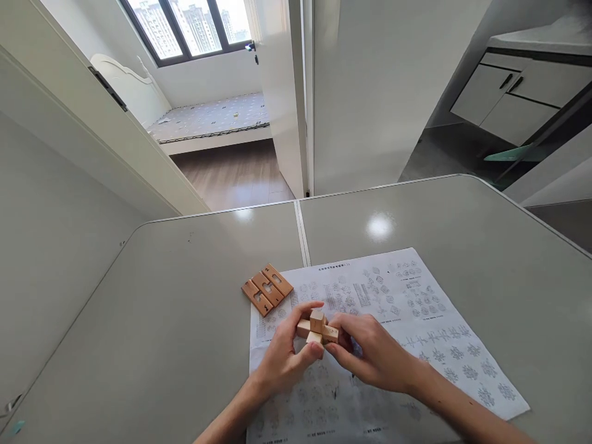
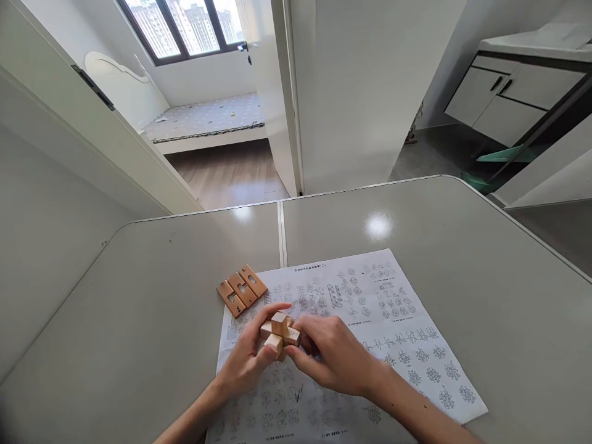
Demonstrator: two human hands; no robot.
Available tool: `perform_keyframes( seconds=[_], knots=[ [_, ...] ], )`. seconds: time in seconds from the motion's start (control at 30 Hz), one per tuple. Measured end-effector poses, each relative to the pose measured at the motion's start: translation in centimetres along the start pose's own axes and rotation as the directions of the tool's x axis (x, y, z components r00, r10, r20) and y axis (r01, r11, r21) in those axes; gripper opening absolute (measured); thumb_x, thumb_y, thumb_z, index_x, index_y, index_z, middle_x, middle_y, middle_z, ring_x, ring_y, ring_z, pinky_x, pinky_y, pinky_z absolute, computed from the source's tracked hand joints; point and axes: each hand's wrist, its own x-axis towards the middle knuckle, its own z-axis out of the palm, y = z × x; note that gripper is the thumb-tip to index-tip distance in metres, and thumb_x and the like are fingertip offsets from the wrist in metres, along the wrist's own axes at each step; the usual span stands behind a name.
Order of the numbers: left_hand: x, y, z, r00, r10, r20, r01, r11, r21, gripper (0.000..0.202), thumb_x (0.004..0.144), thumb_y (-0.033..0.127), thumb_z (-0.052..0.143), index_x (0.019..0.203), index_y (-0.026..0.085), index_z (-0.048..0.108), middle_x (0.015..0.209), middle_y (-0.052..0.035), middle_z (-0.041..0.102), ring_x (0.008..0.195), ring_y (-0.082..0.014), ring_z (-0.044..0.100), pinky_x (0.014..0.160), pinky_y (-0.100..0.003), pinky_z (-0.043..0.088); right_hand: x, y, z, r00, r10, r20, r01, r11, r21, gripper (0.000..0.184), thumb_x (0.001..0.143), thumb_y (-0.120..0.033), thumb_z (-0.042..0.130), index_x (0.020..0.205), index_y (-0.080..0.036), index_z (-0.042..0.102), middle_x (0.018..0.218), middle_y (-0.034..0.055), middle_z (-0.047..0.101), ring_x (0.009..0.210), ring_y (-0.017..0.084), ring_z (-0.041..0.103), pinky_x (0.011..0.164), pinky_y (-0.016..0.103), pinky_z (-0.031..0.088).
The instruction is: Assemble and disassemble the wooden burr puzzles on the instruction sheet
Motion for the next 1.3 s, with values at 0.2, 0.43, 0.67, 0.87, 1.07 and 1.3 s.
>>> perform_keyframes(
  seconds=[0.2, 0.43, 0.67, 0.87, 1.07, 1.3],
  knots=[
    [0.3, 0.6, -0.4, 0.991, -0.055, 0.125, 0.078, 0.979, -0.186, 0.084, 0.086, 0.086, 0.060, 0.136, 0.018, 0.062, 0.099, -0.0075, 0.067, 0.079, -0.0188, 0.060, 0.074, -0.028, 0.051, 0.6, -0.9, -0.4, 0.999, -0.029, 0.025, 0.030, 0.999, -0.030, 0.026, 0.103, -0.028, 0.052, 0.079, -0.023, 0.043, 0.067, -0.0053, 0.048, 0.055, 0.011, 0.041, 0.057, 0.026, 0.031],
    [0.4, 0.6, -0.6, 0.999, -0.020, -0.044, 0.009, 0.974, -0.225, 0.081, 0.085, 0.089, 0.058, 0.120, 0.017, 0.066, 0.099, -0.0067, 0.065, 0.084, -0.0194, 0.058, 0.076, -0.027, 0.049, 2.9, -3.8, -1.9, 0.993, 0.070, 0.091, -0.062, 0.995, -0.082, 0.027, 0.105, -0.032, 0.052, 0.081, -0.022, 0.047, 0.070, -0.0033, 0.055, 0.059, 0.013, 0.046, 0.058, 0.026, 0.033],
    [0.4, 0.1, -1.2, 0.971, 0.011, -0.241, -0.054, 0.984, -0.172, 0.076, 0.082, 0.087, 0.063, 0.113, 0.018, 0.067, 0.088, -0.0028, 0.065, 0.075, -0.0169, 0.057, 0.067, -0.024, 0.049, 5.9, -6.0, -3.0, 0.944, 0.204, 0.259, -0.167, 0.974, -0.155, 0.022, 0.108, -0.034, 0.052, 0.093, -0.021, 0.060, 0.088, 0.0030, 0.073, 0.075, 0.019, 0.062, 0.066, 0.030, 0.039],
    [0.4, 0.3, -1.7, 0.977, 0.035, -0.212, -0.067, 0.987, -0.146, 0.082, 0.080, 0.085, 0.068, 0.124, 0.016, 0.065, 0.106, -0.0103, 0.072, 0.094, -0.0264, 0.068, 0.085, -0.034, 0.056, 6.6, -5.3, -1.9, 0.992, 0.020, 0.127, 0.017, 0.958, -0.287, 0.034, 0.113, -0.036, 0.040, 0.090, -0.019, 0.060, 0.082, 0.0032, 0.069, 0.064, 0.016, 0.054, 0.060, 0.031, 0.032],
    [0.4, 0.4, -1.7, 0.989, 0.086, -0.119, -0.106, 0.979, -0.174, 0.083, 0.083, 0.082, 0.069, 0.130, 0.015, 0.062, 0.111, -0.0117, 0.071, 0.099, -0.0278, 0.069, 0.092, -0.036, 0.055, 6.8, -4.7, -2.6, 0.985, -0.067, 0.161, 0.106, 0.964, -0.245, 0.028, 0.110, -0.035, 0.048, 0.095, -0.019, 0.066, 0.076, -0.0009, 0.067, 0.061, 0.013, 0.051, 0.061, 0.029, 0.031],
    [0.5, 1.0, -1.8, 0.992, 0.093, -0.088, -0.101, 0.991, -0.084, 0.078, 0.087, 0.089, 0.055, 0.110, 0.015, 0.067, 0.091, -0.0055, 0.061, 0.079, -0.0188, 0.055, 0.074, -0.028, 0.048, 6.6, -4.1, -3.1, 0.961, -0.163, 0.225, 0.227, 0.926, -0.300, 0.040, 0.113, -0.038, 0.039, 0.084, -0.019, 0.060, 0.068, -0.0009, 0.060, 0.055, 0.013, 0.041, 0.058, 0.029, 0.025]
  ],
)
